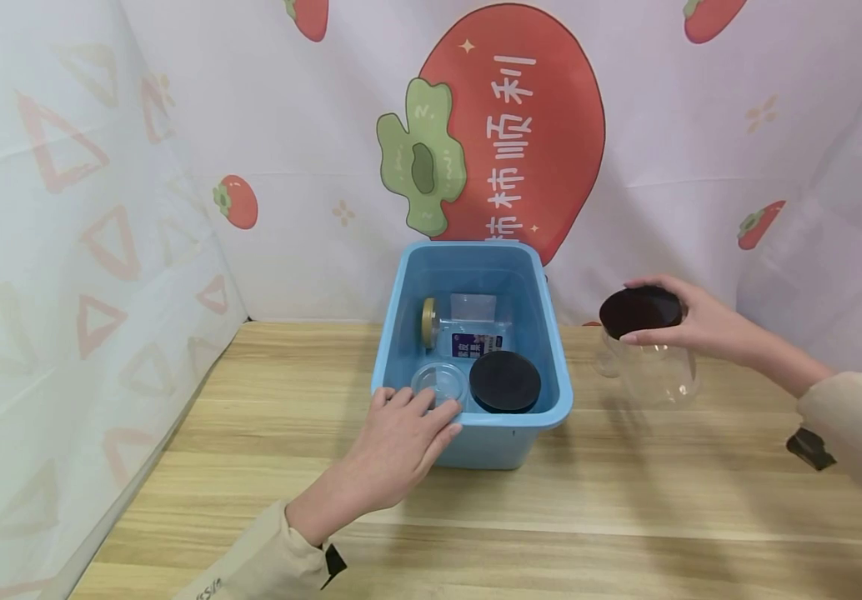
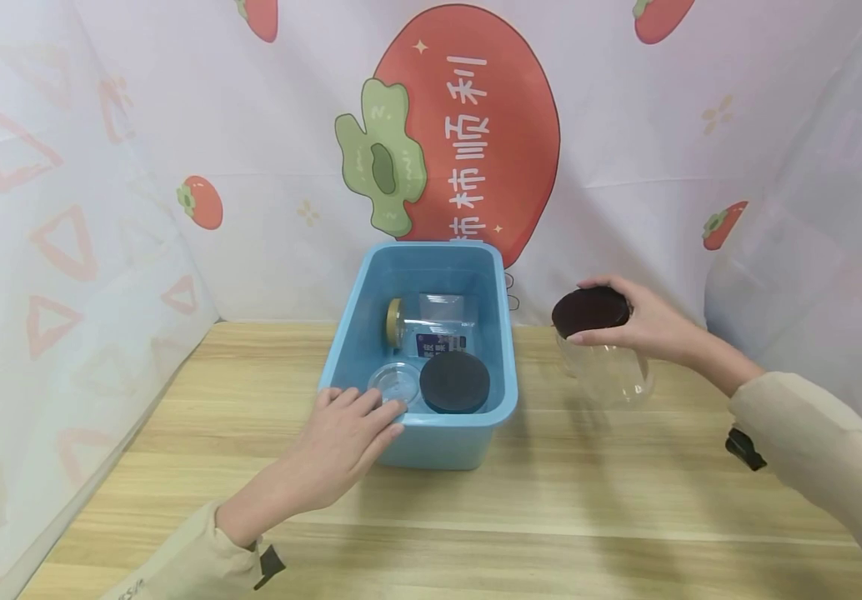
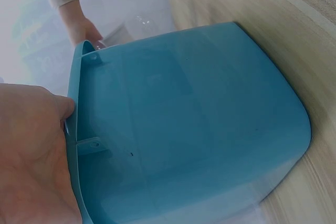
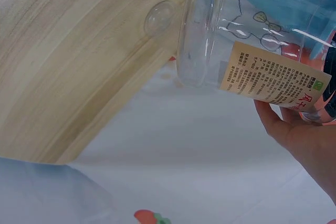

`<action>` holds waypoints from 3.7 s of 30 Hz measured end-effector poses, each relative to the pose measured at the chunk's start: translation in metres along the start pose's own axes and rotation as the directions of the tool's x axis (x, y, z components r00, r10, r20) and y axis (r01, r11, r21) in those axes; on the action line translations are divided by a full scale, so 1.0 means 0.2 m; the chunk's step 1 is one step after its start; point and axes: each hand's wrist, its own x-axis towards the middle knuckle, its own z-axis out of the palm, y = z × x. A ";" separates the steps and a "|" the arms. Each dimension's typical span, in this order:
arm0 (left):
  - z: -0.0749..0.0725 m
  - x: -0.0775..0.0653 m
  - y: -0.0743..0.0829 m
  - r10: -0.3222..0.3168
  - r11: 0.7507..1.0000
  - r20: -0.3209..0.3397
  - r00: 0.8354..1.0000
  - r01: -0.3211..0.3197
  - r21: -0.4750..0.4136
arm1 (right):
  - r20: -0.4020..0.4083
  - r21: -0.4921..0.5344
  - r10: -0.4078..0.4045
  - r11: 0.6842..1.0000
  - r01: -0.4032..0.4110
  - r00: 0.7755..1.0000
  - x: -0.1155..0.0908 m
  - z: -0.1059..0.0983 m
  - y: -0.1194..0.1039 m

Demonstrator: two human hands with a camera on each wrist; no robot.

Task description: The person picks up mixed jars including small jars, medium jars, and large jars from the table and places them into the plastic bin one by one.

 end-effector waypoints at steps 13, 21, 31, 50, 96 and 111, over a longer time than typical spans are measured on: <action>0.00 0.00 0.00 -0.005 1.000 0.015 1.000 0.005 0.001 | 0.029 0.000 0.037 0.999 -0.037 0.999 0.04 -0.03 -0.07; -0.01 0.00 0.00 -0.004 1.000 0.011 1.000 0.004 0.005 | 0.032 -0.015 0.029 0.999 -0.028 0.999 0.07 -0.05 -0.12; 0.00 0.00 0.00 -0.004 1.000 0.008 1.000 0.004 0.010 | 0.038 0.001 -0.002 1.000 0.002 0.999 0.09 -0.05 -0.18; 0.00 0.01 0.00 -0.006 1.000 0.023 1.000 0.006 0.016 | 0.029 -0.022 -0.037 0.999 0.038 0.999 0.19 -0.07 -0.27; 0.00 0.01 0.00 -0.002 1.000 0.016 1.000 0.002 0.017 | 0.128 0.001 -0.093 0.996 0.093 0.987 0.32 -0.11 -0.48; 0.00 0.01 0.00 -0.006 1.000 0.013 1.000 0.006 0.015 | 0.136 -0.021 -0.136 0.990 0.140 0.981 0.37 -0.13 -0.57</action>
